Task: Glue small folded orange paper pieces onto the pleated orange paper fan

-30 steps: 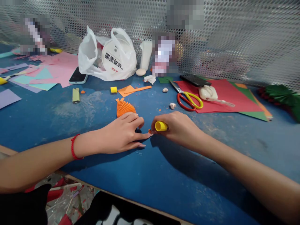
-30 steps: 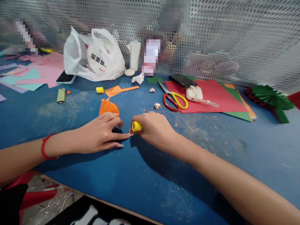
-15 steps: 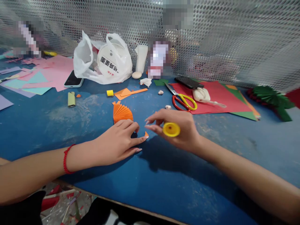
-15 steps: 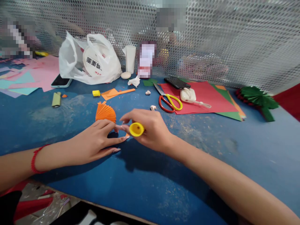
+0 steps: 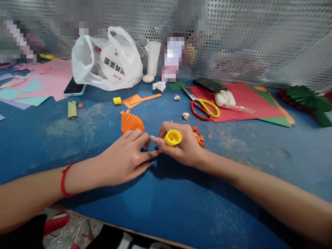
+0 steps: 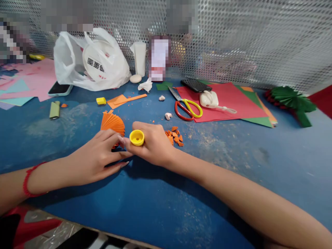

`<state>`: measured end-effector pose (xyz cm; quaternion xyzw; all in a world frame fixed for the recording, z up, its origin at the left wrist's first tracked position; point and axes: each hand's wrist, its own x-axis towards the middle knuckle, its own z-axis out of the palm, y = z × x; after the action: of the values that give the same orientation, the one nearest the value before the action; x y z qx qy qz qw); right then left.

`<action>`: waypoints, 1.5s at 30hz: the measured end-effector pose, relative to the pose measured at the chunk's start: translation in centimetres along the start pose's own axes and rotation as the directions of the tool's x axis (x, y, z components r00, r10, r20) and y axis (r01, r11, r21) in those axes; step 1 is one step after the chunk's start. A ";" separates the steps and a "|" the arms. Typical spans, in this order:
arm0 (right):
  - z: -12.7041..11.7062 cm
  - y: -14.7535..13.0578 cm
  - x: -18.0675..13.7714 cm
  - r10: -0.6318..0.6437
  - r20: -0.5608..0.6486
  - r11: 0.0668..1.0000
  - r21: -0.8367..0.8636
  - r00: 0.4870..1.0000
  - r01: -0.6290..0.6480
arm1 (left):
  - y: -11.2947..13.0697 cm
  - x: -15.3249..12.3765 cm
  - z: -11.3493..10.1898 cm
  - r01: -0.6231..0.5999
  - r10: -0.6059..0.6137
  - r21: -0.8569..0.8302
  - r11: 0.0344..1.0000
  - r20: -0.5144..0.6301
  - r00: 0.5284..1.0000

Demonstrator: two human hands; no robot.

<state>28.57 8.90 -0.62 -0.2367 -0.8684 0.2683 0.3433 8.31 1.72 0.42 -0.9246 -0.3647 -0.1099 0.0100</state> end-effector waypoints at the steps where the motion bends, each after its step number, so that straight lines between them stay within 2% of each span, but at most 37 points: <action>1: 0.1 0.0 0.1 -0.008 0.012 1.000 -0.019 1.000 0.008 | 0.0 0.0 0.0 -0.007 0.007 0.001 1.000 -0.016 1.000; 5: 0.2 0.0 0.3 -0.013 0.045 0.998 -0.067 0.999 0.016 | 0.0 0.1 -0.1 -0.013 0.013 0.005 1.000 -0.044 0.999; 13: 0.2 0.3 0.1 0.067 0.074 0.995 -0.085 0.995 -0.060 | 0.0 0.2 -0.4 -0.008 0.008 -0.009 1.000 -0.018 1.000; 20: 0.2 -0.2 0.0 0.055 0.095 0.995 -0.086 0.994 -0.047 | 0.0 0.1 -0.4 -0.014 0.014 -0.003 1.000 -0.015 1.000; 26: 0.2 -0.5 0.0 0.066 0.096 0.997 -0.048 0.993 -0.062 | 0.2 0.0 -0.3 -0.015 0.015 0.010 1.000 -0.013 1.000; 32: 0.2 -0.1 0.1 0.103 0.045 0.992 -0.075 0.994 -0.100 | 0.4 -0.1 -0.4 -0.016 0.016 0.031 0.999 0.002 1.000; 41: 0.3 -0.4 -0.1 0.098 0.097 0.995 -0.042 0.990 -0.095 | 0.1 -0.1 -0.3 -0.017 0.017 0.029 0.999 -0.003 1.000; 45: 0.2 -0.1 0.1 0.136 0.053 0.989 -0.066 0.989 -0.132 | 0.1 -0.2 -0.4 -0.024 0.023 0.032 0.999 0.016 1.000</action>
<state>28.29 8.82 -0.65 -0.2973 -0.8679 0.2704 0.2920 8.19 1.45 0.78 -0.9293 -0.3556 -0.0968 0.0232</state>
